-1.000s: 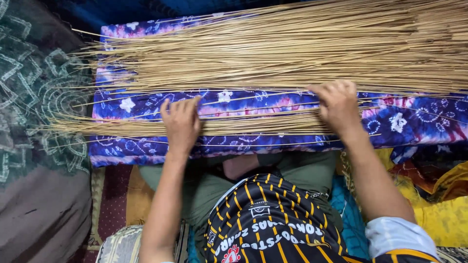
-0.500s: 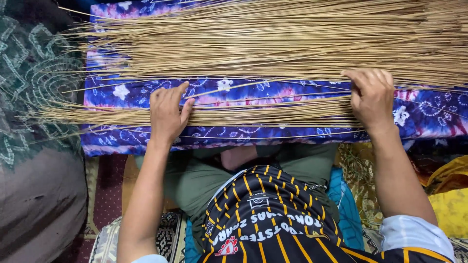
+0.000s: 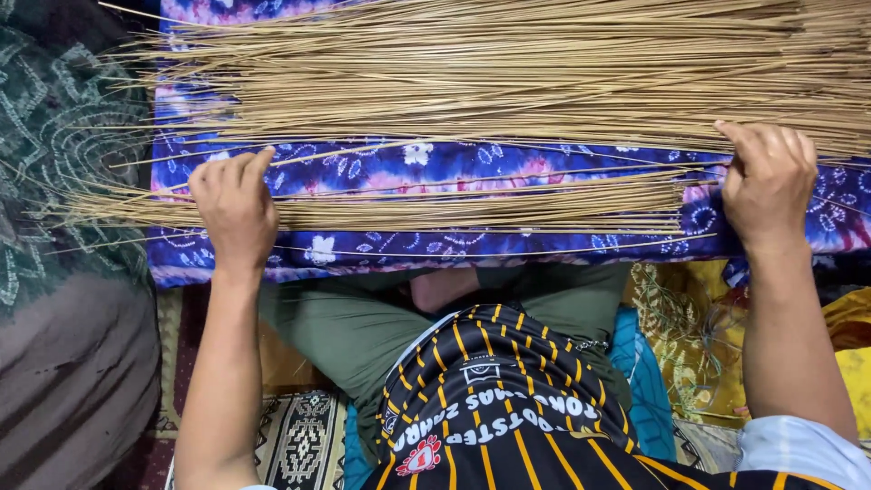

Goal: Weaving thin bamboo sticks together on a patterned surface to create a mat.

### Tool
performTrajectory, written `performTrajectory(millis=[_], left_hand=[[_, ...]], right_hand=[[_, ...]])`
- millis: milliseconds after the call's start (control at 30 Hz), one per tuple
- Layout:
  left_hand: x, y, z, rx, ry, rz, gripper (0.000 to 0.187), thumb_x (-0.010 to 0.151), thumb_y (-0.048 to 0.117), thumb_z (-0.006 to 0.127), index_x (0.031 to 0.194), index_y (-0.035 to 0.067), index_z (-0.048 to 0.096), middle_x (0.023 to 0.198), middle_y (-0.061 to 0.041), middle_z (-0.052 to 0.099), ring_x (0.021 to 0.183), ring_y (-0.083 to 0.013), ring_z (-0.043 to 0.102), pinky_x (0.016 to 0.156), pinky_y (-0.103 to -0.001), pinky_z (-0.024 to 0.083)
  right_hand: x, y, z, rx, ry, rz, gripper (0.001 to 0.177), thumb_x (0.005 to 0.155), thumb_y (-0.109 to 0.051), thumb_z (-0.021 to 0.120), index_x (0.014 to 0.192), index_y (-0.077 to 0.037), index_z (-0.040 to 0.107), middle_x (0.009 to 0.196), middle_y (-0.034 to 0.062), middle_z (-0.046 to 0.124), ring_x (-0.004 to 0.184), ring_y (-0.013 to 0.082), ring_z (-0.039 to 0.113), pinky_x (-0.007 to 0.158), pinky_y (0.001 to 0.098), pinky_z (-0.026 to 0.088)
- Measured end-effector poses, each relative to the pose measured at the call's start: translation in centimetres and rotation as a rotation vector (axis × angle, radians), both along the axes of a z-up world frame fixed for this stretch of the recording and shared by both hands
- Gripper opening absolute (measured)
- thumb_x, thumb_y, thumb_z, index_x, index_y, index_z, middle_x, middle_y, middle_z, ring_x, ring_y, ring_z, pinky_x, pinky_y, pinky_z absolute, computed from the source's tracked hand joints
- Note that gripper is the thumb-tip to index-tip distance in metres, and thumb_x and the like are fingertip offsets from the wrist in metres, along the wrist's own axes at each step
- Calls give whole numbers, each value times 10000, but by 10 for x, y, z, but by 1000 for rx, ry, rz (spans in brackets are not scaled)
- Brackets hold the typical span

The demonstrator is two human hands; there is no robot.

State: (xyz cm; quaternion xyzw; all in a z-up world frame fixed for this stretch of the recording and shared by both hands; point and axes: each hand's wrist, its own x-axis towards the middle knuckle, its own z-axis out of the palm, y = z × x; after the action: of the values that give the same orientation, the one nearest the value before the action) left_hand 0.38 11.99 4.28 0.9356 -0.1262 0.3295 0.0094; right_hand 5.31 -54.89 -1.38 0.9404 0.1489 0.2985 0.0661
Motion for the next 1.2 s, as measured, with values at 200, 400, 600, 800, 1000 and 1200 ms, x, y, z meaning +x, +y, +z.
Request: performTrajectory(millis=[200, 400, 600, 800, 1000, 1200], left_hand=[[-5, 8, 3, -31, -1, 31, 442, 926, -131, 690, 1333, 41, 700, 1136, -98, 727, 1048, -246, 625, 1052, -419, 392], [-10, 17, -1, -63, -1, 48, 489, 885, -137, 666, 1342, 37, 681, 1173, -116, 708, 1025, -279, 627, 969, -407, 434], [-13, 8, 6, -100, 30, 25, 530, 844, -162, 653, 1333, 43, 680, 1170, -107, 696, 1032, -282, 631, 964, -407, 445], [-18, 5, 9, -53, 33, 26, 450, 875, -120, 675, 1286, 57, 717, 1136, -87, 684, 999, -268, 620, 959, -406, 455], [-16, 9, 15, -62, 31, 32, 434, 870, -110, 684, 1269, 50, 739, 1132, -87, 686, 983, -266, 618, 962, -404, 446], [-15, 5, 15, -42, 38, 0, 439, 853, -110, 689, 1255, 59, 737, 1128, -85, 686, 999, -268, 614, 977, -407, 445]], right_hand=[[1, -25, -10, -77, -66, -141, 282, 1106, 1, 749, 1310, -177, 829, 1061, -19, 791, 793, 69, 670, 651, 193, 569], [-15, -24, -5, -20, 28, -81, 377, 1100, 61, 766, 1410, -150, 802, 1200, 35, 799, 1089, 174, 717, 1179, 338, 455], [-3, -33, -24, -104, -5, -86, 309, 1150, -60, 766, 1379, -262, 814, 1099, -37, 754, 708, 45, 574, 539, 162, 474], [-2, -35, -20, -117, -26, -117, 319, 1085, -18, 768, 1324, -226, 807, 1178, -8, 792, 768, 64, 665, 576, 173, 553], [1, -28, -24, -98, 23, -30, 350, 1158, -91, 758, 1487, -212, 754, 1067, 4, 765, 862, 117, 662, 856, 275, 568], [-1, -13, -7, -93, -36, -75, 325, 1059, -28, 760, 1284, -246, 849, 1070, -27, 782, 683, 64, 577, 498, 193, 388]])
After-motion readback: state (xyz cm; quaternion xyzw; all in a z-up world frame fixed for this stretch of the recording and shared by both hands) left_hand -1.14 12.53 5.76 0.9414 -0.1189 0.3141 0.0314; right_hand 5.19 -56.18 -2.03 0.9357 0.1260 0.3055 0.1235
